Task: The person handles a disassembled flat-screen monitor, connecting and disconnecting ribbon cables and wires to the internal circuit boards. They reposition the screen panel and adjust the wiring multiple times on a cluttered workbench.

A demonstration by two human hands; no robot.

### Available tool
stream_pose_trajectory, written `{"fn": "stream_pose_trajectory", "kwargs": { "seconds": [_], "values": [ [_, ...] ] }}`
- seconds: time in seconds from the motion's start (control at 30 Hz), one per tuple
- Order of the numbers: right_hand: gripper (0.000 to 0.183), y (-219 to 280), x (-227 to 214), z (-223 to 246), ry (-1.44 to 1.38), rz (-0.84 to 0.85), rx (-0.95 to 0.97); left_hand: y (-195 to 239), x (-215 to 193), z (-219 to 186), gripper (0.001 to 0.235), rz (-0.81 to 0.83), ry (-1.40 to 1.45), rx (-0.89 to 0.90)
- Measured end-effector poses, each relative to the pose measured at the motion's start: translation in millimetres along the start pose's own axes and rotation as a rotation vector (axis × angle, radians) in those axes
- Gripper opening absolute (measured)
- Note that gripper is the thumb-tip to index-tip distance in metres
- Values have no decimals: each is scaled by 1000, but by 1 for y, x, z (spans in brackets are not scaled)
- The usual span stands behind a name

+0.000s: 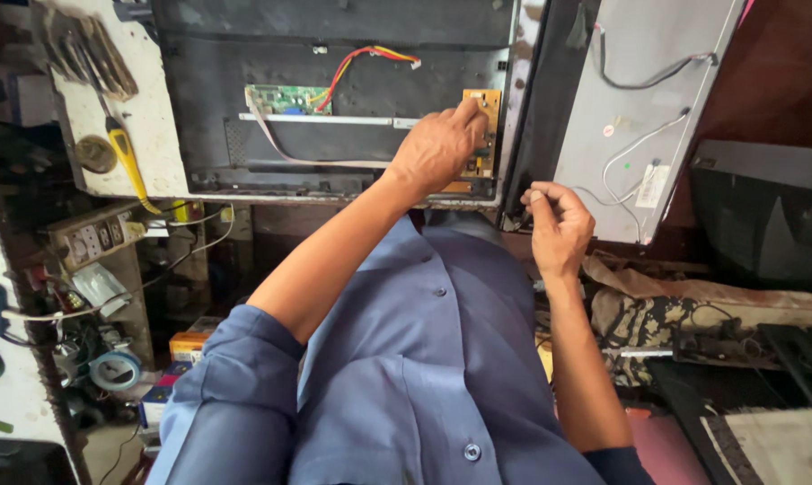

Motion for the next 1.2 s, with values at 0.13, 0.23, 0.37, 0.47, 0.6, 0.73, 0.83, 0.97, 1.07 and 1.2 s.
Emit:
{"fn": "stream_pose_trajectory", "kwargs": {
  "seconds": [0.13,0.23,0.37,0.47,0.6,0.73,0.83,0.97,1.07,1.2],
  "values": [
    [13,2,4,1,36,0,5,1,-7,-2,17,-28,114,-30],
    [13,2,6,1,44,0,10,3,-12,-4,20,-23,158,-60],
    [13,4,6,0,39,-11,-5,19,-31,-11,41,-168,293,2],
    [13,4,4,0,12,-43,-31,40,-48,-10,39,-240,415,-67],
    [16,1,-3,3,97,-124,-112,70,-74,-2,27,-344,443,-210],
    [12,-8,-10,2,88,-178,-88,94,-89,10,27,-381,420,-327],
    [11,-14,-11,3,75,-180,-112,107,-94,15,25,-398,397,-378],
    [8,-16,-7,6,64,-173,-141,118,-96,18,21,-413,382,-394],
    [7,-12,-1,9,50,-147,-147,125,-98,18,19,-409,376,-383],
    [7,-5,8,13,77,-113,-177,137,-102,18,18,-390,391,-389]
  ]
}}
Point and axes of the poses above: each hand's wrist, its own y-axis away from the middle knuckle, its own x-axis out of the palm, z = x × y, the point moved 4 cm from there along -y, towards the middle knuckle, and after that the axes turned 4 degrees about y, right-handed, at the moved point
